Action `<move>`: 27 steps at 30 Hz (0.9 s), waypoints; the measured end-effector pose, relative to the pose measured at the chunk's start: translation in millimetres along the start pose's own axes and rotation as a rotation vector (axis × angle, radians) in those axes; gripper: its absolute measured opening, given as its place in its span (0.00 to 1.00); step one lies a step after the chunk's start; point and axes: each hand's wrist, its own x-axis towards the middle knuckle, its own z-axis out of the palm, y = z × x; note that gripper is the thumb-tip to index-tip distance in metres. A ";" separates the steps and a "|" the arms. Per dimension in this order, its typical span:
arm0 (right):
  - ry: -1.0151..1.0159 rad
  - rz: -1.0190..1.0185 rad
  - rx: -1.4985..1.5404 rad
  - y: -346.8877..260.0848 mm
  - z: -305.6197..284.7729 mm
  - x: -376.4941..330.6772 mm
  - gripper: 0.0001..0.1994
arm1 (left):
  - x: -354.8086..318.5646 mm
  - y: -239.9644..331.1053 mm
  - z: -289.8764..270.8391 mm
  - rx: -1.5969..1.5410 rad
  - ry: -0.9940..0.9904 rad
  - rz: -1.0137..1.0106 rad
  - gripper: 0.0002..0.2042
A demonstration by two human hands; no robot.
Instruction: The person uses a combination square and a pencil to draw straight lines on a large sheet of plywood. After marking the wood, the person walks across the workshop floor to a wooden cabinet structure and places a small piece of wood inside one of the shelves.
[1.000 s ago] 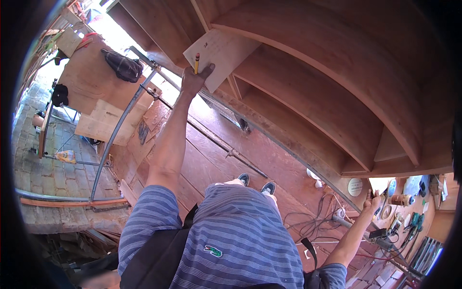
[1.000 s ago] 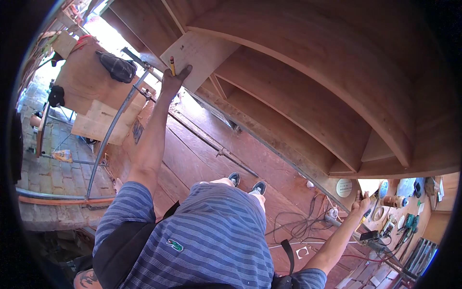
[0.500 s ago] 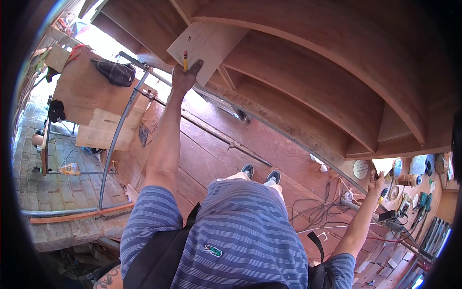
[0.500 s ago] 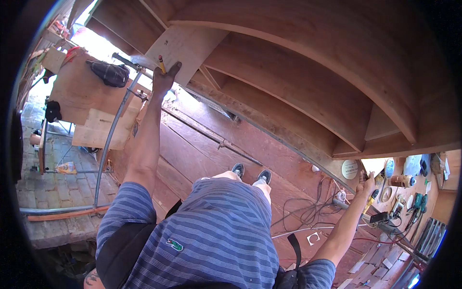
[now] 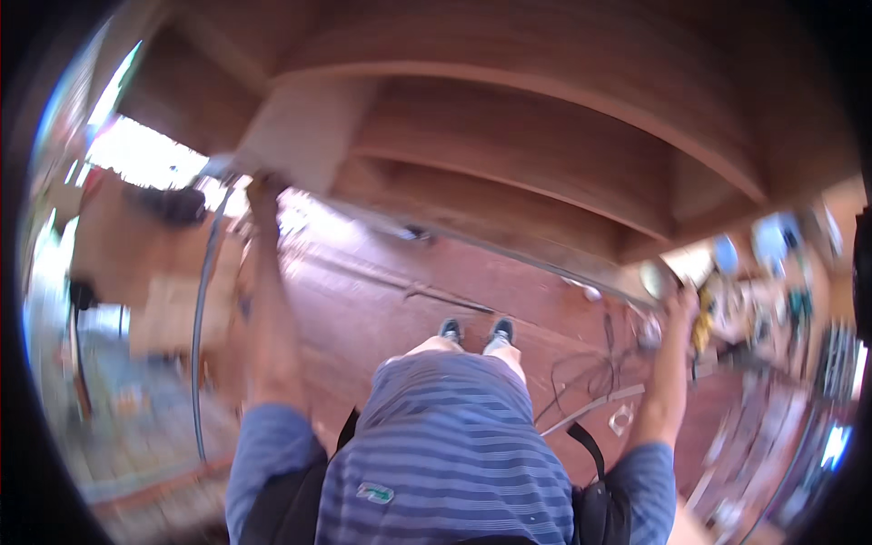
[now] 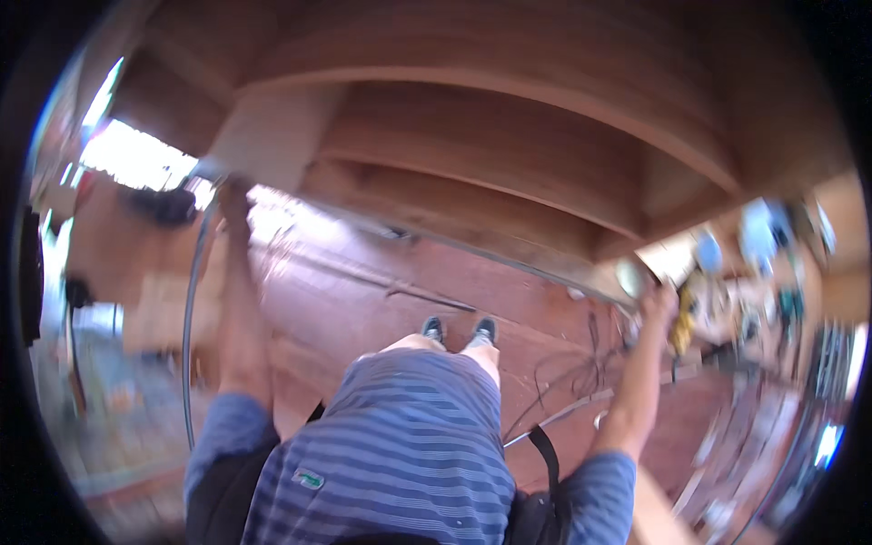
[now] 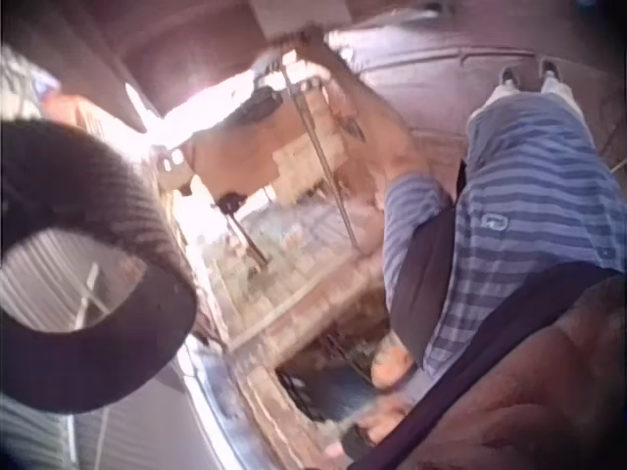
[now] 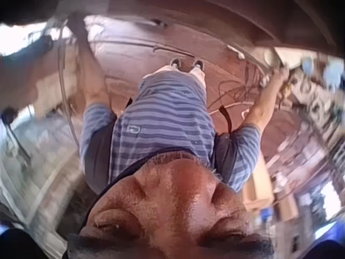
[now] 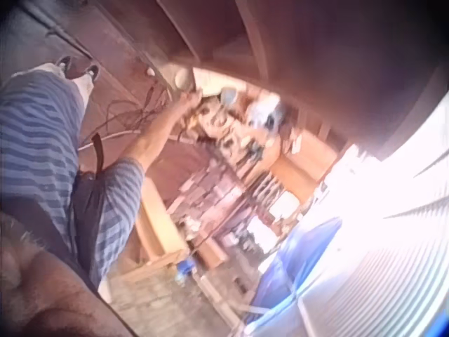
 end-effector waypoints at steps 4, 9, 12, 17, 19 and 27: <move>0.279 0.622 1.809 -26.6 -11.6 -5.4 0.10 | -8.4 19.2 3.6 -0.003 -0.008 -0.227 0.13; 0.173 0.405 1.932 -4.9 1.5 -16.2 0.06 | -15.0 35.9 14.0 -0.062 -0.046 -0.165 0.15; 0.129 0.372 1.984 0.8 8.4 -18.2 0.05 | -23.1 31.8 8.2 -0.274 -0.134 -0.199 0.12; 0.194 0.417 1.965 9.1 -12.5 4.9 0.07 | -60.2 31.0 20.1 -0.212 0.004 -0.331 0.12; 0.276 0.520 1.878 -8.3 -38.6 13.7 0.08 | -80.5 31.2 20.0 -0.183 0.073 -0.368 0.13; 0.666 -0.009 1.021 -45.1 -63.4 24.8 0.08 | -158.0 -3.3 45.3 -0.025 -0.089 -0.657 0.08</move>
